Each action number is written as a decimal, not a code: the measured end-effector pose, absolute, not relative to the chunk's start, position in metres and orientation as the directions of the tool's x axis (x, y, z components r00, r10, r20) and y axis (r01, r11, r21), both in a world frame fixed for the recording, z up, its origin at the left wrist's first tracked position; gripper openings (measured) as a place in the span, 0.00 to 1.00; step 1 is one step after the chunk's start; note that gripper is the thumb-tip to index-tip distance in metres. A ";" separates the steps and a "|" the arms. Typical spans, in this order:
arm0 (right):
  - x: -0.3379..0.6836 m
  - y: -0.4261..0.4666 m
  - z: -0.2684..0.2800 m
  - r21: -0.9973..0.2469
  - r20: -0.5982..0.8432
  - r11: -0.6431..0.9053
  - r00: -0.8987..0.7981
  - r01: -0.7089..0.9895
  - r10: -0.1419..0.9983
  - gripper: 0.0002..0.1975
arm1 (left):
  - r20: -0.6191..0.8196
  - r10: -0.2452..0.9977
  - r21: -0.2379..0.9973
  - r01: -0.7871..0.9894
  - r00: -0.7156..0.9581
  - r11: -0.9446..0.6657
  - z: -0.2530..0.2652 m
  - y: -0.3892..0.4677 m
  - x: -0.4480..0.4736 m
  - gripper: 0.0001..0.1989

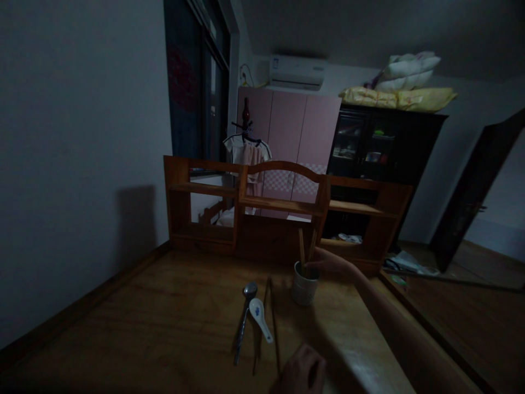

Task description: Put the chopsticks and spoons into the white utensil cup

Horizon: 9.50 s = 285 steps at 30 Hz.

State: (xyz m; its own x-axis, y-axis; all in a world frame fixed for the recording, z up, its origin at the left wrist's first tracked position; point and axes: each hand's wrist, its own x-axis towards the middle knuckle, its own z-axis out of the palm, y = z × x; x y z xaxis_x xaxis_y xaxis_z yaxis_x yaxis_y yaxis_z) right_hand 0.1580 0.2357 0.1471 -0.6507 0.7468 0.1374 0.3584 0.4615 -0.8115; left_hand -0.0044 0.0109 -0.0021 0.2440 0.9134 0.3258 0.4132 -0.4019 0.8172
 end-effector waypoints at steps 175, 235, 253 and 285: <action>0.172 0.016 0.127 -0.875 0.419 0.391 0.041 0.284 0.907 0.15 | 0.003 0.985 1.000 -0.006 0.173 -0.002 0.019 0.001 -0.013 0.14; 0.181 0.000 0.189 -0.779 0.323 0.479 -0.396 0.404 0.860 0.09 | 0.142 0.956 0.976 0.125 0.255 -0.178 0.011 0.004 -0.011 0.14; 0.159 -0.021 0.196 -0.684 0.417 0.606 -0.463 0.407 0.782 0.03 | -0.037 0.924 0.997 0.082 0.381 0.006 0.016 -0.002 -0.011 0.19; 0.160 -0.023 0.202 -0.433 0.743 0.751 -0.275 0.498 0.611 0.15 | -0.048 0.904 0.997 0.069 0.426 0.020 0.024 -0.005 -0.012 0.22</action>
State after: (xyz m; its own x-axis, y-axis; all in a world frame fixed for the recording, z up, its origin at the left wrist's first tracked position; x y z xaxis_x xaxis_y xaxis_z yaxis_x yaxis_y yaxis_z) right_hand 0.1601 -0.0231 0.2023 -0.2747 0.6108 0.7426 0.4981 0.7510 -0.4334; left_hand -0.0119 -0.0052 0.0240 0.4256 0.9037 -0.0478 0.0685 0.0205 0.9974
